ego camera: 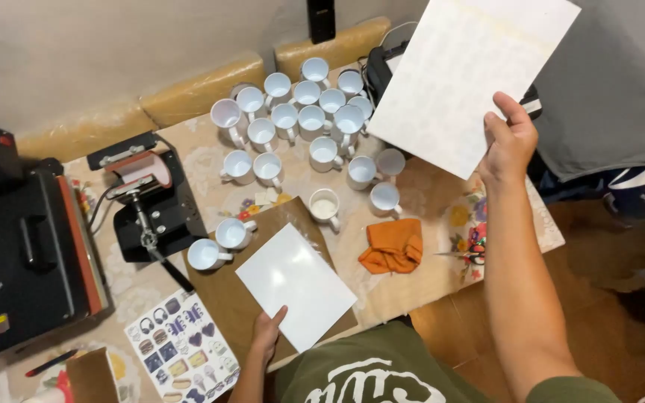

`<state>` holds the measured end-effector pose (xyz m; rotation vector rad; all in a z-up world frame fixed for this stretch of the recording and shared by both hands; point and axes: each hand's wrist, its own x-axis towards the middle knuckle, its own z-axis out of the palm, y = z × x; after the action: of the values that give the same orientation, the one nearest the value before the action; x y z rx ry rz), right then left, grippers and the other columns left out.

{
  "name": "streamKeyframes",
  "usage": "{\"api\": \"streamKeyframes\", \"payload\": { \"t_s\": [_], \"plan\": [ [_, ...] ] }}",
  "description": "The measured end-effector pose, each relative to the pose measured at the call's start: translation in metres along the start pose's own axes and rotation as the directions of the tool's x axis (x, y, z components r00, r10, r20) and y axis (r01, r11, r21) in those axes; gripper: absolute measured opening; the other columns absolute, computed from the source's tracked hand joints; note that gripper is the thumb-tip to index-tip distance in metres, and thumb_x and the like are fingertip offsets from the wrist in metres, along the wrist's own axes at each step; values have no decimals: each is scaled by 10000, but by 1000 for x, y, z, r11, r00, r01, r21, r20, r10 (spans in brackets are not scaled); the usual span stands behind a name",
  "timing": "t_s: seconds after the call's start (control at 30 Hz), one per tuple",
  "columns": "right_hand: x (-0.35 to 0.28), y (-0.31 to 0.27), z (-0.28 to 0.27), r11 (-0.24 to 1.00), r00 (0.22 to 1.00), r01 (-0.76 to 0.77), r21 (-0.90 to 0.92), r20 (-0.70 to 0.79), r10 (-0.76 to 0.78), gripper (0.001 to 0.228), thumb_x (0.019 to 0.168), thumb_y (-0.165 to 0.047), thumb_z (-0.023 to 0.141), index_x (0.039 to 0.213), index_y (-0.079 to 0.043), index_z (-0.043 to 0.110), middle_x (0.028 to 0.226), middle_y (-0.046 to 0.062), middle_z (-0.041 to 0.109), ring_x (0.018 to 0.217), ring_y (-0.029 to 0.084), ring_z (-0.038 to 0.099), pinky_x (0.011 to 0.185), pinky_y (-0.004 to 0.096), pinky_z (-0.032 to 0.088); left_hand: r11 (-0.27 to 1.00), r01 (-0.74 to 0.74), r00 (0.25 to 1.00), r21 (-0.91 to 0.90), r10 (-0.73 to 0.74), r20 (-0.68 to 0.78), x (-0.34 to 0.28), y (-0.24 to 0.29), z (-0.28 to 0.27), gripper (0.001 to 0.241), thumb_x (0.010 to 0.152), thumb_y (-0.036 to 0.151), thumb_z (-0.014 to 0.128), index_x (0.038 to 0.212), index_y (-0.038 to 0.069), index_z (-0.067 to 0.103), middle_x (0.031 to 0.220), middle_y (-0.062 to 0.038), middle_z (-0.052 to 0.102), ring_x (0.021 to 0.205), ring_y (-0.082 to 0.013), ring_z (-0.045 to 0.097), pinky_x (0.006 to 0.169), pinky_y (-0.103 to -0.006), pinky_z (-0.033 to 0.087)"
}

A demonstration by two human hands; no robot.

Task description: The person wipes a white ceramic mug with an orange cloth and places it into a mug heat press machine. They then handle a sheet of transfer paper, peeling off small pieces of the backing material while holding the sheet.

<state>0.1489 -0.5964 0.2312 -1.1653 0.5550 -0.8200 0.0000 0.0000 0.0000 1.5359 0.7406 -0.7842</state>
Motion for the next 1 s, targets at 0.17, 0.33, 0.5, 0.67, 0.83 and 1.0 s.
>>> {"api": "streamKeyframes", "payload": {
  "t_s": [0.17, 0.33, 0.5, 0.67, 0.83, 1.0],
  "plan": [
    [128, 96, -20, 992, 983, -97, -82, -164, 83, 508, 894, 14, 759, 1396, -47, 800, 1130, 112, 825, 898, 144, 773, 825, 252, 665, 996, 23, 955, 81, 2, -295, 8, 3, 24, 463, 1013, 331, 860, 1297, 9, 689, 1242, -146, 763, 1104, -307, 697, 966, -419, 544],
    [153, 123, -18, 896, 929, -339, -286, -253, 271, 567, 892, -19, 687, 1450, -99, 755, 1229, 115, 799, 1003, 175, 761, 870, 273, 629, 995, 85, 868, -48, -97, -488, -2, 14, 46, 731, 988, 304, 869, 1580, 19, 548, 1574, -212, 667, 1368, -368, 669, 1144, -496, 550],
    [137, 103, -11, 764, 890, -456, -456, -254, 379, 518, 932, -52, 694, 1436, -137, 774, 1336, 90, 778, 1175, 188, 732, 1028, 291, 576, 995, 76, 830, -63, -99, -549, 6, 6, 52, 804, 968, 289, 882, 1630, 75, 480, 1561, -193, 657, 1351, -361, 664, 1140, -500, 530],
    [129, 91, -10, 815, 836, -541, -208, -240, 494, 479, 973, -2, 685, 1421, -129, 795, 1207, 39, 756, 662, 76, 516, 597, 179, 446, 991, 125, 837, -37, -126, -533, 5, 4, 53, 776, 999, 307, 862, 1637, 85, 479, 1478, -172, 656, 1323, -351, 656, 1131, -493, 527],
    [125, 94, -2, 830, 824, -551, -93, -219, 522, 480, 1008, 31, 686, 1473, -69, 750, 1332, 138, 709, 695, 94, 556, 610, 159, 534, 993, 116, 843, -17, -107, -528, 12, -4, 48, 821, 979, 306, 874, 1659, 81, 472, 1552, -186, 609, 1414, -342, 612, 1212, -486, 491],
    [143, 129, -11, 816, 880, -475, -328, -188, 437, 419, 1016, 6, 696, 1419, -88, 758, 1118, 89, 732, 717, 97, 648, 669, 177, 596, 994, 108, 851, -20, -103, -515, 12, -5, 48, 780, 977, 329, 867, 1625, 101, 497, 1511, -173, 651, 1349, -340, 659, 1162, -482, 528]
  ]
}}
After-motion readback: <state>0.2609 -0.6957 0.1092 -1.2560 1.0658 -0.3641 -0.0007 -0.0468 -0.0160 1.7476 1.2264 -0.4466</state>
